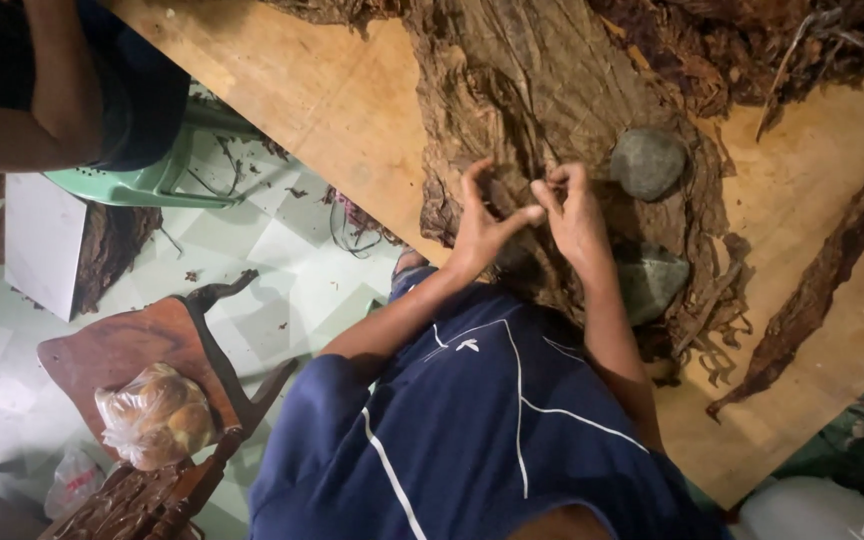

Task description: The person uses smooth stones to press and flatten large dried cocoa sheets on a wooden table. They repeatedly lift, reposition, and smooth the sheets while moving the stones across the surface. A second person works alongside on a separate sheet.

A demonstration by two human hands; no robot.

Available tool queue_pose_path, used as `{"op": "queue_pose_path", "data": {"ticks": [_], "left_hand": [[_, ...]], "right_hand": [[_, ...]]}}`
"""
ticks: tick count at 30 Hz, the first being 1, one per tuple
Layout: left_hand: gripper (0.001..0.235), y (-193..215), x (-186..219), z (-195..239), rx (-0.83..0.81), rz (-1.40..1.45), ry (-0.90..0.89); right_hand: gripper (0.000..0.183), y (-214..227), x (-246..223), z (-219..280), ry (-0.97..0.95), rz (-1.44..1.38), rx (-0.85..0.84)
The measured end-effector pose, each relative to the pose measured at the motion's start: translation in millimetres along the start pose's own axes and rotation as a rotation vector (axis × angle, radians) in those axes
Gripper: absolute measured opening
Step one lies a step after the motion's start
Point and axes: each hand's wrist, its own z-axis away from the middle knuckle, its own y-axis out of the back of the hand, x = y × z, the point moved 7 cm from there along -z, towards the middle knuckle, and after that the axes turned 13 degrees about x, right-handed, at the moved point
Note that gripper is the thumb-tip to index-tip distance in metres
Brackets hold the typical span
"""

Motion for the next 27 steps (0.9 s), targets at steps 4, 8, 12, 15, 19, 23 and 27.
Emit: {"op": "queue_pose_path", "data": {"ticks": [4, 8, 12, 15, 19, 23, 27], "left_hand": [[0.085, -23.4, -12.7, -3.5, -0.081, 0.043, -0.16], [0.057, -32.7, 0.6, 4.7, -0.303, 0.151, -0.181], [0.065, -23.4, 28.5, -0.5, -0.379, 0.172, -0.167], [0.066, -1.9, 43.1, -9.6, -0.304, 0.01, -0.283], [0.072, 11.5, 26.3, -15.0, -0.344, 0.048, -0.201], [0.081, 10.1, 25.2, 3.5, -0.381, -0.008, -0.163], [0.084, -6.7, 14.8, 17.4, -0.477, -0.087, -0.127]], "right_hand": [[0.057, -2.8, 28.8, 6.6, -0.135, 0.002, -0.104], [0.048, 10.0, 38.8, 36.4, -0.22, -0.506, -0.041], [0.04, 52.9, 22.5, 18.5, -0.072, -0.629, 0.12], [0.034, 97.8, 5.6, 9.2, 0.039, -0.387, 0.311], [0.03, 94.0, 80.9, -15.8, -0.012, -0.589, 0.201], [0.017, 138.7, 11.9, 3.1, -0.015, -0.229, 0.266], [0.025, 182.0, 9.7, 4.6, 0.157, -0.036, 0.454]]}}
